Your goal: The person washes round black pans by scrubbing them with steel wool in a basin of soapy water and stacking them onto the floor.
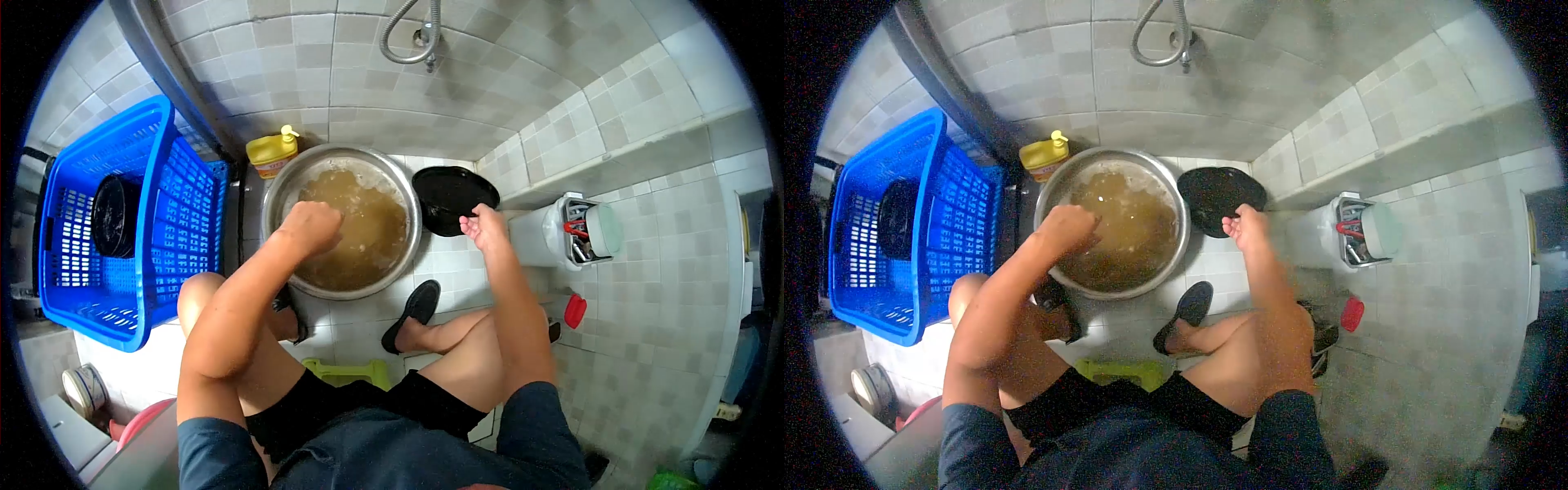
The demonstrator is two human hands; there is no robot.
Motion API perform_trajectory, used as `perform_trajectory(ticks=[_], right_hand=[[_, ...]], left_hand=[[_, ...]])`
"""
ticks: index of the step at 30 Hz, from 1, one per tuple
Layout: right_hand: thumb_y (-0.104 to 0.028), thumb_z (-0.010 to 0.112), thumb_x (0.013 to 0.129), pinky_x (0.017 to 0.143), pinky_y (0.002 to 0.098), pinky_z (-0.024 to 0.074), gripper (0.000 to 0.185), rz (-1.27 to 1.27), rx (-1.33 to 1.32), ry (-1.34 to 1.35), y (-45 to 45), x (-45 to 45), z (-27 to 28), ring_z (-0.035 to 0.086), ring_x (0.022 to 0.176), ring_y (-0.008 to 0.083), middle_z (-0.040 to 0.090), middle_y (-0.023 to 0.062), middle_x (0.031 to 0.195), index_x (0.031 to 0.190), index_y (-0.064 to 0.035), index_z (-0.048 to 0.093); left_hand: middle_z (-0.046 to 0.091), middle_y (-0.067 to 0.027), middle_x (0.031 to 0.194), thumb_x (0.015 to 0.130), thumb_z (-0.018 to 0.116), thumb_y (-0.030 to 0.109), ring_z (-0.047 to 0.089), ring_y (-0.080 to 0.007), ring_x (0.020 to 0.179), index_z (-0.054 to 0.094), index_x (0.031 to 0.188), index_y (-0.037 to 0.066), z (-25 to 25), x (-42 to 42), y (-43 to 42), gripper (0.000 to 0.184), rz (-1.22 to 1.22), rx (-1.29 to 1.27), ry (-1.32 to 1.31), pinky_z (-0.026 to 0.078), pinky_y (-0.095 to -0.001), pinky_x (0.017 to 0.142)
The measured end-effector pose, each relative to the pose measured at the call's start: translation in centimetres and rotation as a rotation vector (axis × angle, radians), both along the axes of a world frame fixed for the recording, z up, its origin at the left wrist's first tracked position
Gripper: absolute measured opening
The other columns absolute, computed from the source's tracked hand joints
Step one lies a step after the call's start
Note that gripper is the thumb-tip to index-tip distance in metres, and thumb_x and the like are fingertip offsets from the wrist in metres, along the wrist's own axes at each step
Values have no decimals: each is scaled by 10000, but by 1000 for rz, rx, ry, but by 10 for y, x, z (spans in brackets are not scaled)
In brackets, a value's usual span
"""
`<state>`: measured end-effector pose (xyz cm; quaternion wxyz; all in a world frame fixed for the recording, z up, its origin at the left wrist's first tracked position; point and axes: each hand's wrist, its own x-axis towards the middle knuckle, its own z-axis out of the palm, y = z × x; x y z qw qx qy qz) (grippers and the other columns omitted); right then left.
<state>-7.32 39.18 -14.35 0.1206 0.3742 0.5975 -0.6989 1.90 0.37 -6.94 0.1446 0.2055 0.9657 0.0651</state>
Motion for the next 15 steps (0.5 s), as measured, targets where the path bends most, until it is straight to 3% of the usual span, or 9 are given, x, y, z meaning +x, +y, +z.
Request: perform_trajectory(ticks=[3, 5, 15], right_hand=[[-133, 518, 895, 573, 374, 580, 191, -103, -77, -65, 33, -12, -62, 641, 654, 271, 612, 188, 807, 984, 29, 471], [-129, 517, 906, 591, 368, 578, 189, -205, -81, -69, 35, -9, -76, 639, 701, 275, 596, 183, 848, 1010, 21, 466], [-106, 511, 917, 643, 382, 568, 220, -382, -198, -15, 40, -5, -132, 621, 739, 288, 581, 198, 902, 1080, 27, 449]], left_hand=[[717, -186, 834, 848, 694, 348, 714, -355, 807, 733, 918, 78, -3, -2, -2, 281, 21, -19, -15, 576, -463, 716], [721, -180, 831, 845, 682, 304, 717, -343, 825, 735, 823, 73, 4, 0, -3, 238, 57, 35, -17, 574, -444, 745], [712, -182, 791, 845, 693, 328, 712, -359, 788, 721, 833, 56, 8, -3, -4, 274, 60, 7, -48, 573, -451, 723]])
